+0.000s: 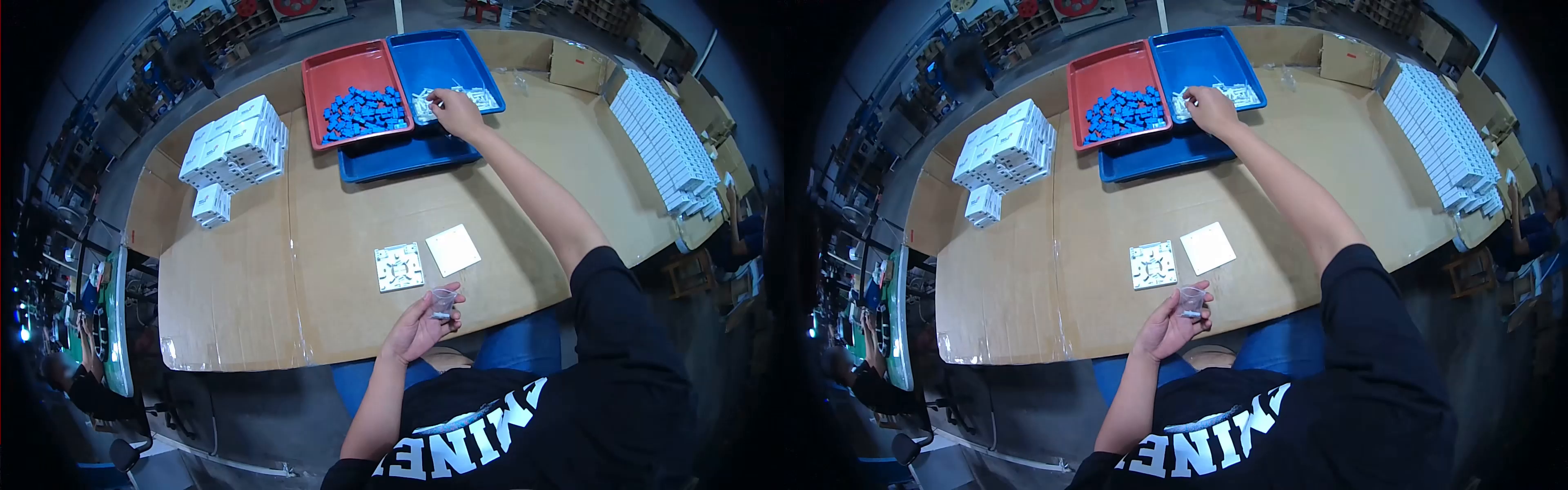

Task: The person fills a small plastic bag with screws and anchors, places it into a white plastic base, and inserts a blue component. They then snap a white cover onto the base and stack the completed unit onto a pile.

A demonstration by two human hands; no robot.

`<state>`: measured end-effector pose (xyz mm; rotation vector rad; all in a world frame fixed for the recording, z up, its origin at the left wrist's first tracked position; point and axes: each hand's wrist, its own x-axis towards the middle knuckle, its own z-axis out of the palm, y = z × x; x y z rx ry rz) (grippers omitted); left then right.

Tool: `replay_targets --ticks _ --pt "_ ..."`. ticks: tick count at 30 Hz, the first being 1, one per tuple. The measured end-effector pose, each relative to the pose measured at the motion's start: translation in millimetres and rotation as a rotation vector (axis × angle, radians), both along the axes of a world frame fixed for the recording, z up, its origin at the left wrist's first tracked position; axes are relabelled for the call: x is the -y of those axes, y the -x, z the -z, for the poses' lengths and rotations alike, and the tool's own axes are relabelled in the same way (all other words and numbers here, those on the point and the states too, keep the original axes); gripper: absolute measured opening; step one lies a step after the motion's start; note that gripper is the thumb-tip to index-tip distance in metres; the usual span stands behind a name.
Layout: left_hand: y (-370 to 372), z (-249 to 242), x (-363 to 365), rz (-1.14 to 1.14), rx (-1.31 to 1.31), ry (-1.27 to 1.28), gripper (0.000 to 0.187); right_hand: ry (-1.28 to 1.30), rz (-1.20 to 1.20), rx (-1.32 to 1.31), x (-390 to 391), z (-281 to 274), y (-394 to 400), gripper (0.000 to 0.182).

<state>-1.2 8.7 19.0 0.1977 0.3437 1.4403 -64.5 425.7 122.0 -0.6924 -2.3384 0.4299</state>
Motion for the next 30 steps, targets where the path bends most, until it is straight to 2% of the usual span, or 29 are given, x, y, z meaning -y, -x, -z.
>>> replay_targets --ticks 4,6,19,21,22,24,25,27,30 --pt "0 0 -2 0.01 0.039 0.01 0.061 -0.123 0.014 0.023 -13 5 22 0.019" --pt "0 -3 -2 0.028 0.029 0.018 0.058 -0.236 0.037 0.12 -18 8 32 0.019" --pt "4 -2 -5 0.063 0.049 0.034 0.066 -0.305 0.059 0.056 -35 34 46 0.018" --pt "4 -2 -5 0.065 0.068 0.032 0.065 -0.14 0.045 -0.154 -33 37 41 0.017" --pt "4 -2 -5 0.066 0.069 0.03 0.065 -0.142 0.046 -0.152 -30 35 38 0.017" --pt "4 -1 -5 0.074 0.075 0.029 0.064 0.368 -0.031 -0.458 -24 27 30 0.017" --pt "3 1 -3 0.079 0.078 0.029 0.064 0.367 -0.025 -0.456 -13 16 22 0.017" --pt "3 7 -3 0.078 0.041 0.035 0.063 1.013 -0.263 -0.842 20 -27 1 0.018" --pt "2 9 -3 0.072 0.041 0.035 0.064 1.08 -0.405 -0.909 51 -63 -31 0.019"
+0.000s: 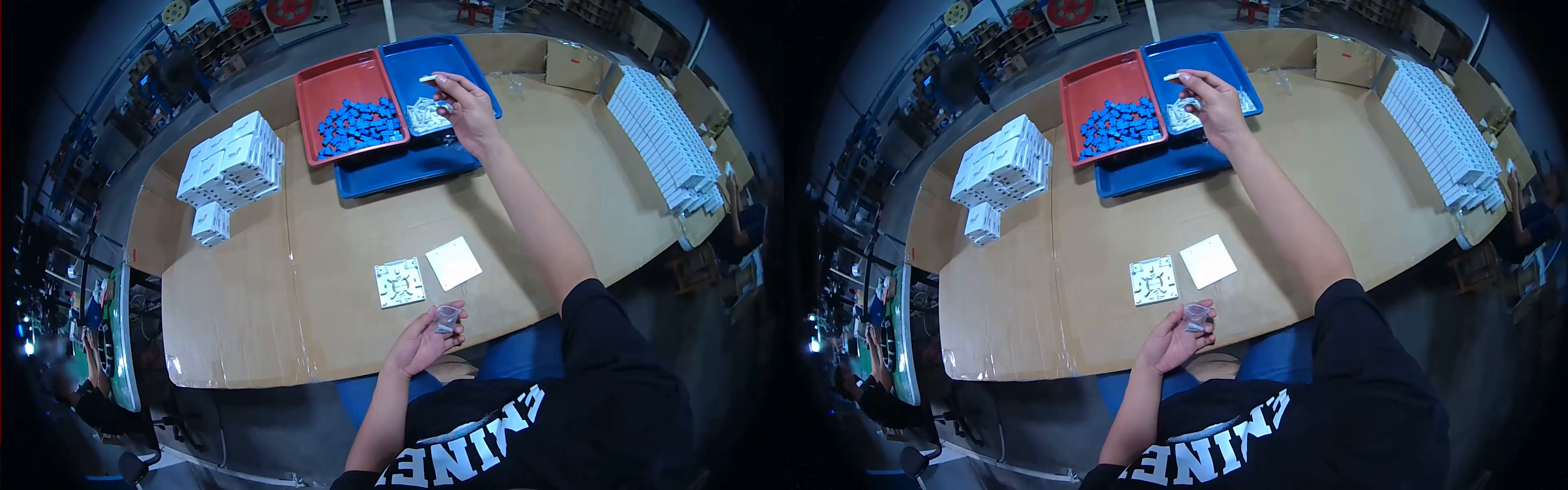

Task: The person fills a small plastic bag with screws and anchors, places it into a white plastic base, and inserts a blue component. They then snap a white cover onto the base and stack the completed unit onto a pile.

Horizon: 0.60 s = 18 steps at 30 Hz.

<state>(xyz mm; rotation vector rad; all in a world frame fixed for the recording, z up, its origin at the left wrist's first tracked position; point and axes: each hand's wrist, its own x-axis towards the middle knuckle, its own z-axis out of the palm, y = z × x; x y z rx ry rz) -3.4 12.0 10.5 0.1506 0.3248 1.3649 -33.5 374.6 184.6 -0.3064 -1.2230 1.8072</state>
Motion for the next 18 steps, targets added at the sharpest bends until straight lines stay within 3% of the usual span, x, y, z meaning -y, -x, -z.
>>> replay_targets --ticks 6,10,14,16,18 --pt "-2 -7 1 -0.028 0.022 -0.031 0.061 0.002 -0.138 -0.103 29 -20 -34 0.019" --pt "-3 5 3 -0.058 -0.047 -0.012 0.062 -0.002 -0.155 -0.113 45 1 -56 0.015" --pt "-5 12 7 -0.094 -0.057 -0.028 0.059 -0.001 -0.146 0.034 84 59 -103 0.013" --pt "-3 3 4 -0.081 -0.049 -0.043 0.059 -0.14 -0.081 0.317 125 79 -129 0.016" --pt "-3 -2 1 -0.094 -0.038 -0.048 0.059 -0.113 -0.111 0.37 163 97 -150 0.018"
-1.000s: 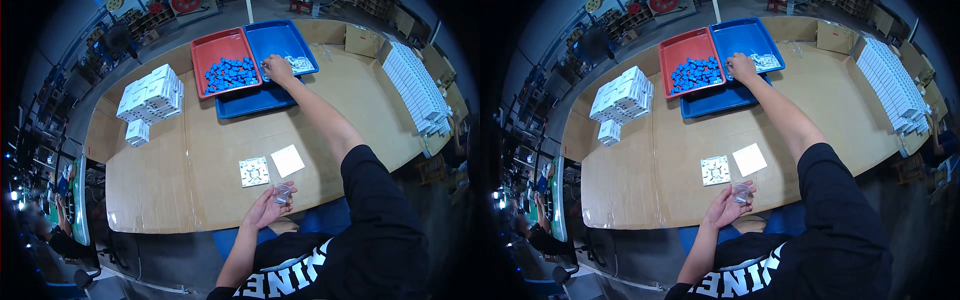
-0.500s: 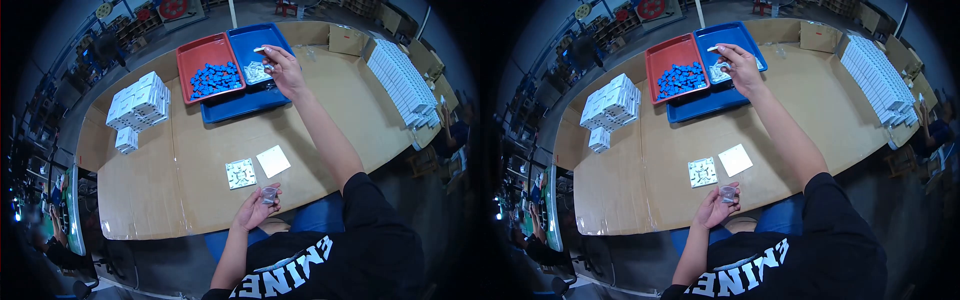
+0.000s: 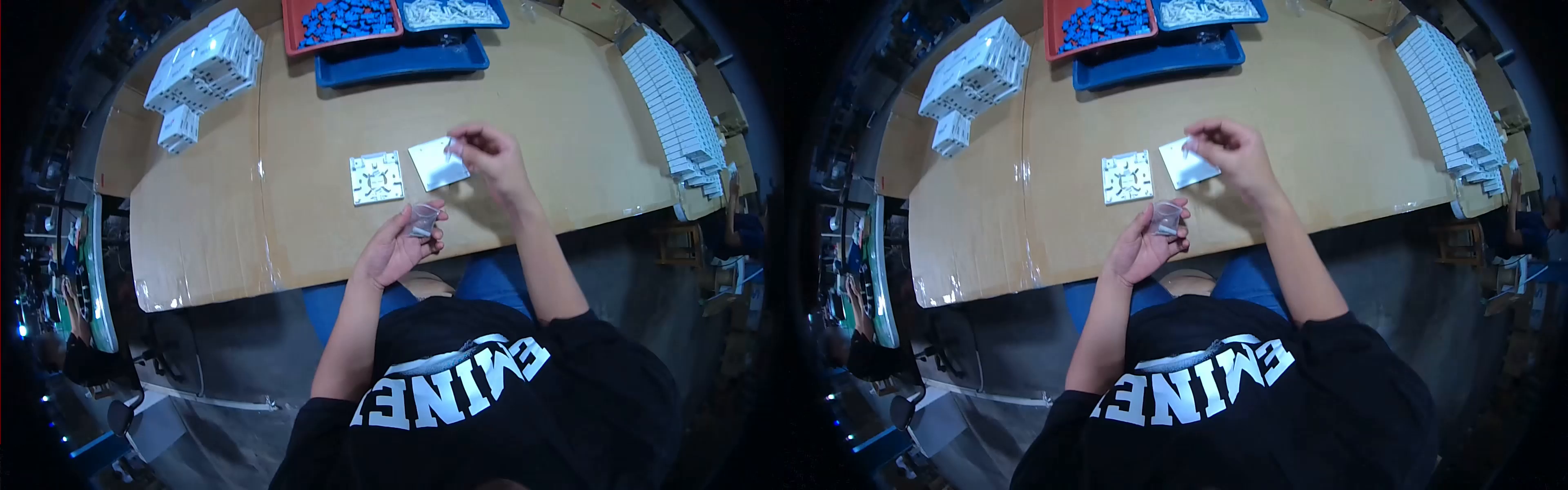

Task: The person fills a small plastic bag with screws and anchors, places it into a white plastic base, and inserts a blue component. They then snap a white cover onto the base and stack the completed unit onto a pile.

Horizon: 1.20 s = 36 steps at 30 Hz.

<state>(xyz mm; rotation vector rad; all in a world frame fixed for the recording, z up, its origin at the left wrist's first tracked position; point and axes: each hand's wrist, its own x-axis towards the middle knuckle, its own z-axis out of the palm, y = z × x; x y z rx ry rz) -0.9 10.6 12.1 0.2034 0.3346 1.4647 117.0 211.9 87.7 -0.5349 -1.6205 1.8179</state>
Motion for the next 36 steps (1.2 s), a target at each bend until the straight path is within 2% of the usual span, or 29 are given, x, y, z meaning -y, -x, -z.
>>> replay_targets --ticks 5,7,8,12,14,18,20,23,24,26,27,29,32,36 --pt "-2 0 2 0.004 -0.034 0.036 0.058 0.068 -0.101 0.186 28 18 -39 0.02" --pt "-2 -1 1 0.013 -0.051 0.033 0.057 -0.044 -0.154 0.259 26 14 -43 0.019" --pt "-3 -2 1 -0.005 -0.036 0.065 0.053 -0.09 -0.129 0.21 27 15 -41 0.018" --pt "-4 -9 0 0.001 -0.071 0.06 0.049 -0.139 -0.194 0.26 24 3 -36 0.016" --pt "-4 -7 0 -0.005 -0.09 0.071 0.048 -0.302 -0.315 0.394 23 -8 -30 0.012" --pt "-6 -7 2 -0.016 -0.141 0.102 0.044 -0.38 -0.447 0.353 21 -12 -15 0.011" --pt "-6 -9 2 -0.015 -0.152 0.108 0.043 -0.652 -0.577 0.361 15 -11 -9 0.014" --pt "-7 -7 2 -0.019 -0.182 0.115 0.043 -0.735 -0.688 0.428 13 -16 -2 0.014" --pt "-7 -7 2 -0.024 -0.202 0.12 0.043 -0.736 -0.689 0.427 13 -18 -1 0.014" --pt "-7 -6 2 -0.036 -0.188 0.116 0.043 -0.618 -0.852 0.482 13 -22 0 0.017" --pt "-8 -6 3 -0.045 -0.173 0.113 0.043 -0.618 -0.854 0.482 14 -24 -1 0.017" --pt "-7 -5 3 -0.042 -0.139 0.099 0.043 -0.435 -0.833 0.468 14 -28 -5 0.025" --pt "-6 -5 2 -0.036 -0.081 0.072 0.041 -0.464 -0.74 0.492 13 -30 -6 0.033" --pt "-7 -1 2 -0.066 -0.074 0.054 0.041 -0.512 -0.818 0.636 30 -21 1 0.043"
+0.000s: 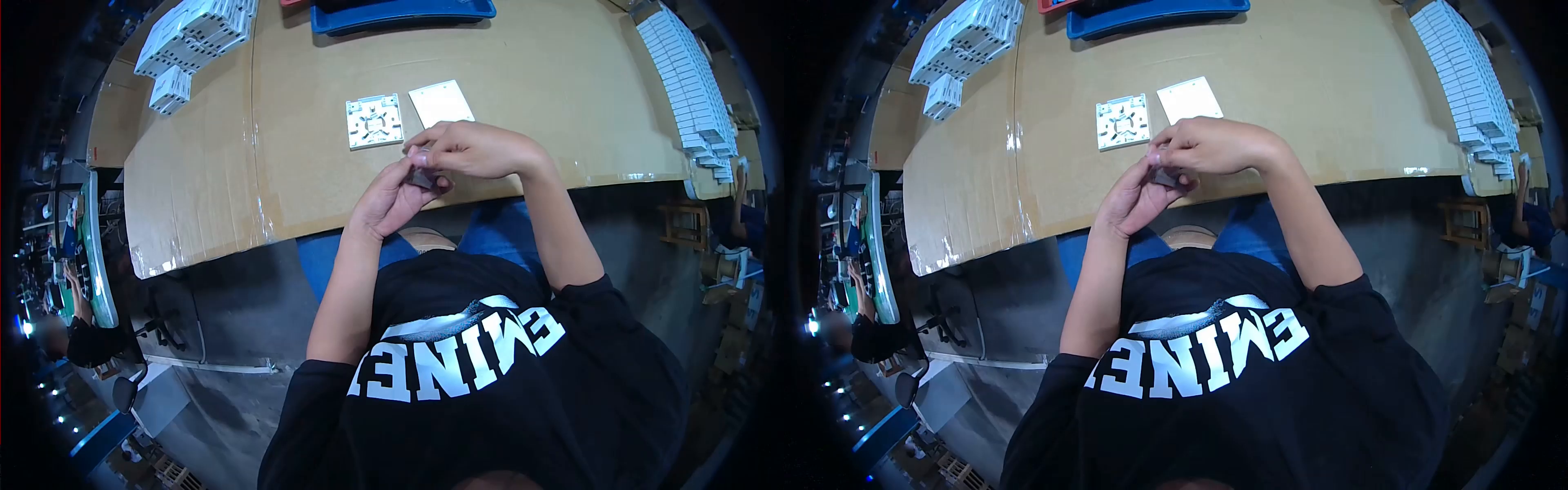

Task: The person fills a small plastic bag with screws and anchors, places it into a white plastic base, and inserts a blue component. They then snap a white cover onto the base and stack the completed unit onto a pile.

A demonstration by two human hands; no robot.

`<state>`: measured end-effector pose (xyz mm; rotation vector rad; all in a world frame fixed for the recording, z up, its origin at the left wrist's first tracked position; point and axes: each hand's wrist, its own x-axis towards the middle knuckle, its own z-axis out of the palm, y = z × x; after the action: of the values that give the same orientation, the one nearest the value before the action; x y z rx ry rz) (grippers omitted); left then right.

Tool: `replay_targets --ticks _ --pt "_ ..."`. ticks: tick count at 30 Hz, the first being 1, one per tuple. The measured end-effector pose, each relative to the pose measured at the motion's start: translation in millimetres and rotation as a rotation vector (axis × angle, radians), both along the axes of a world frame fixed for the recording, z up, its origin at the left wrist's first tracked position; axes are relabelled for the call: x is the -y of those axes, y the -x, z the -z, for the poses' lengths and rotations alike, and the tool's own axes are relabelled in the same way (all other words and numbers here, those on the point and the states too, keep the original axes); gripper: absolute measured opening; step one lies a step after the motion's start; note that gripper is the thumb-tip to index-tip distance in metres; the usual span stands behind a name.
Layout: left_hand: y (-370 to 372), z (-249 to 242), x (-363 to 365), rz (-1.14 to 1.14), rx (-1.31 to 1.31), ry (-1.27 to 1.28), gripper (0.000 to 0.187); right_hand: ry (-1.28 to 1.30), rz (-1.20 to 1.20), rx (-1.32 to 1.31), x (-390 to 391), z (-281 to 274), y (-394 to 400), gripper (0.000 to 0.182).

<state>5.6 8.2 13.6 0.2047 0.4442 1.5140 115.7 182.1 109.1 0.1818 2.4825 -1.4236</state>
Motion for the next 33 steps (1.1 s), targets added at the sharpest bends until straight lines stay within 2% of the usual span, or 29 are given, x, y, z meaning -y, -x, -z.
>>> replay_targets --ticks 3,7,11,13,17,19,21,22,23,25,27,29,33 --pt "-1 -2 2 -0.013 -0.074 0.034 0.04 0.108 0.008 0.067 3 -2 1 0.048" --pt "0 5 4 -0.008 -0.022 -0.026 0.04 0.249 0.038 -0.073 -3 6 -1 0.052" --pt "1 4 3 0.007 -0.039 -0.026 0.04 0.065 0.009 0.044 1 -1 2 0.049" --pt "0 4 4 0.005 -0.056 -0.019 0.04 0.21 0.027 0.097 -1 -3 3 0.047" --pt "2 6 3 0.031 0.019 -0.016 0.041 0.257 0.028 -0.011 -3 5 0 0.043" --pt "1 9 2 0.027 -0.119 0.063 0.043 0.299 -0.039 0.15 2 2 3 0.04" --pt "4 15 4 0.041 -0.127 0.028 0.044 0.315 -0.022 0.203 4 -14 3 0.039" --pt "4 13 3 0.049 -0.138 0.01 0.044 0.172 -0.152 -0.021 -3 -5 4 0.038" --pt "5 12 2 0.066 -0.09 -0.027 0.048 0.156 -0.143 -0.031 -13 0 3 0.038" --pt "5 5 0 0.092 -0.047 -0.075 0.051 0.242 -0.067 -0.144 -25 -6 4 0.037" --pt "6 -2 0 0.112 0.088 0.011 0.061 0.283 -0.005 -0.134 -55 -11 12 0.035" --pt "7 -3 -1 0.132 0.094 -0.015 0.065 0.253 0.232 -0.199 -99 -4 27 0.03" --pt "7 1 1 0.106 0.131 -0.004 0.061 -0.066 0.652 -0.596 -201 11 76 0.02"
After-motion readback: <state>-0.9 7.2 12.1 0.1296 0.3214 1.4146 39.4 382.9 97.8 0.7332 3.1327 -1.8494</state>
